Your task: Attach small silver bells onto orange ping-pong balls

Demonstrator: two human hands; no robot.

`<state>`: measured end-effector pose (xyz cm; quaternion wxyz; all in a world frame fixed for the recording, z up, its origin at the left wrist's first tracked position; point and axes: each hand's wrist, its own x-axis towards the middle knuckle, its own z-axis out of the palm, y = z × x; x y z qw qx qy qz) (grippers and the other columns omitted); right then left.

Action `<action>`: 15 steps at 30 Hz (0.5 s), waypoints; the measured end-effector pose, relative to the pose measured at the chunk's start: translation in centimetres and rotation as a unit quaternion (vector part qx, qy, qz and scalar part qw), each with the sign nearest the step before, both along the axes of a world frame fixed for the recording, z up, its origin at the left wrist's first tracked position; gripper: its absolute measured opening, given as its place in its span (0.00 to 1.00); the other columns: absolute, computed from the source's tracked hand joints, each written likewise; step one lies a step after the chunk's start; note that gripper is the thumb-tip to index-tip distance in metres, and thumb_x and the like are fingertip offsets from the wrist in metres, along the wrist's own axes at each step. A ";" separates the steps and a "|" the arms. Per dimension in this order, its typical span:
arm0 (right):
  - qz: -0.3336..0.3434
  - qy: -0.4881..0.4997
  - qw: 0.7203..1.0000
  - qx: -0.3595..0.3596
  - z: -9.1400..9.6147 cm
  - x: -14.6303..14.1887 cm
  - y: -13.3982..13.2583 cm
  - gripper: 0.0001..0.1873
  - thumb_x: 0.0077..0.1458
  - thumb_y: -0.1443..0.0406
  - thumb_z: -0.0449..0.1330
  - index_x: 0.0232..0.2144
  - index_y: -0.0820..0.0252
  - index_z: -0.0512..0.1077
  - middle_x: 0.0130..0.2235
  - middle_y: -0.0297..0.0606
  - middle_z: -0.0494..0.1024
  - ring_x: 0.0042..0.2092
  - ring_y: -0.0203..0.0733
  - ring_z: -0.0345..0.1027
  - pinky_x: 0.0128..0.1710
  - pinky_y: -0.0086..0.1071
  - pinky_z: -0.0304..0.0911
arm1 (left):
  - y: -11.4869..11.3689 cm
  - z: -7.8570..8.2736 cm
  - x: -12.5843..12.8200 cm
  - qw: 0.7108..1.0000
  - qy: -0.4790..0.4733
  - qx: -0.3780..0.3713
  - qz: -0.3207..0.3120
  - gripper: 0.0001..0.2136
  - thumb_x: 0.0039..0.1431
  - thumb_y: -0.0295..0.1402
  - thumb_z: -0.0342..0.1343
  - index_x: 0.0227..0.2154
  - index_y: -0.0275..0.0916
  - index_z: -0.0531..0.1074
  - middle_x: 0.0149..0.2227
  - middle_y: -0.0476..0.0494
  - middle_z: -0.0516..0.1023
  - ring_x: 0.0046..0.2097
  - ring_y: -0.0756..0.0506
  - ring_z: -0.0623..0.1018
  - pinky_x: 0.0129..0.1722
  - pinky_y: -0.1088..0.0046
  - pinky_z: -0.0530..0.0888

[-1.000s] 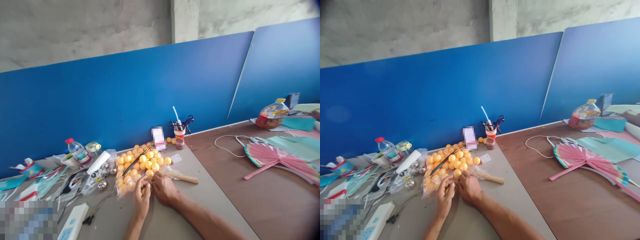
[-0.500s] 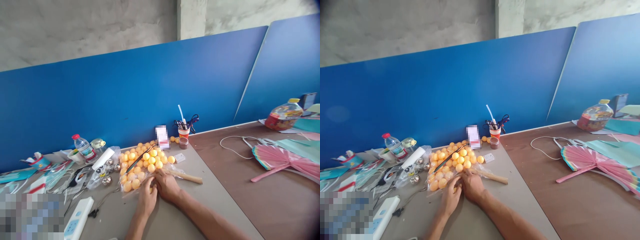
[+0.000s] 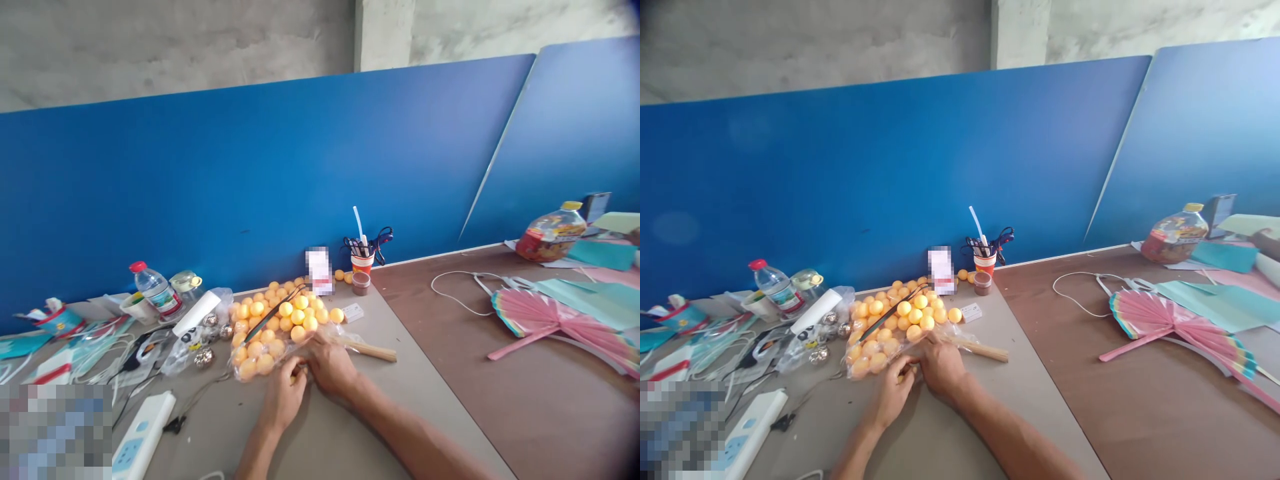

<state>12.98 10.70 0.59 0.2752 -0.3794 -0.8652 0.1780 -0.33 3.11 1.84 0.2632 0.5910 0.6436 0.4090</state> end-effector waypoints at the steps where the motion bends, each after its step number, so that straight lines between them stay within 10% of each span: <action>1: 0.006 -0.018 1.000 -0.001 0.1 0.0 0.0 0.13 0.52 0.71 0.56 0.41 0.58 0.72 0.44 0.43 0.76 0.35 0.41 0.69 0.32 0.30 0.61 | 0.0 0.0 0.0 1.000 -0.003 0.004 -0.001 0.10 0.54 0.31 0.50 0.34 0.39 0.76 0.28 0.44 0.81 0.32 0.42 0.79 0.35 0.67 0.74; 6: -0.008 0.054 0.998 -0.026 -0.5 0.1 0.7 0.10 0.56 0.72 0.51 0.28 0.61 0.72 0.33 0.41 0.77 0.34 0.40 0.70 0.34 0.30 0.62 | 0.2 -0.2 -0.2 0.999 0.026 0.023 0.035 0.07 0.54 0.33 0.51 0.30 0.40 0.75 0.29 0.43 0.81 0.33 0.41 0.79 0.36 0.66 0.73; 15: -0.085 0.242 0.950 -0.179 -1.5 0.5 2.4 0.12 0.54 0.71 0.49 0.37 0.62 0.71 0.26 0.34 0.74 0.26 0.37 0.68 0.28 0.29 0.64 | 0.7 -1.6 -0.4 0.991 0.075 0.091 0.061 0.09 0.50 0.31 0.56 0.35 0.40 0.78 0.27 0.43 0.79 0.32 0.42 0.78 0.38 0.65 0.74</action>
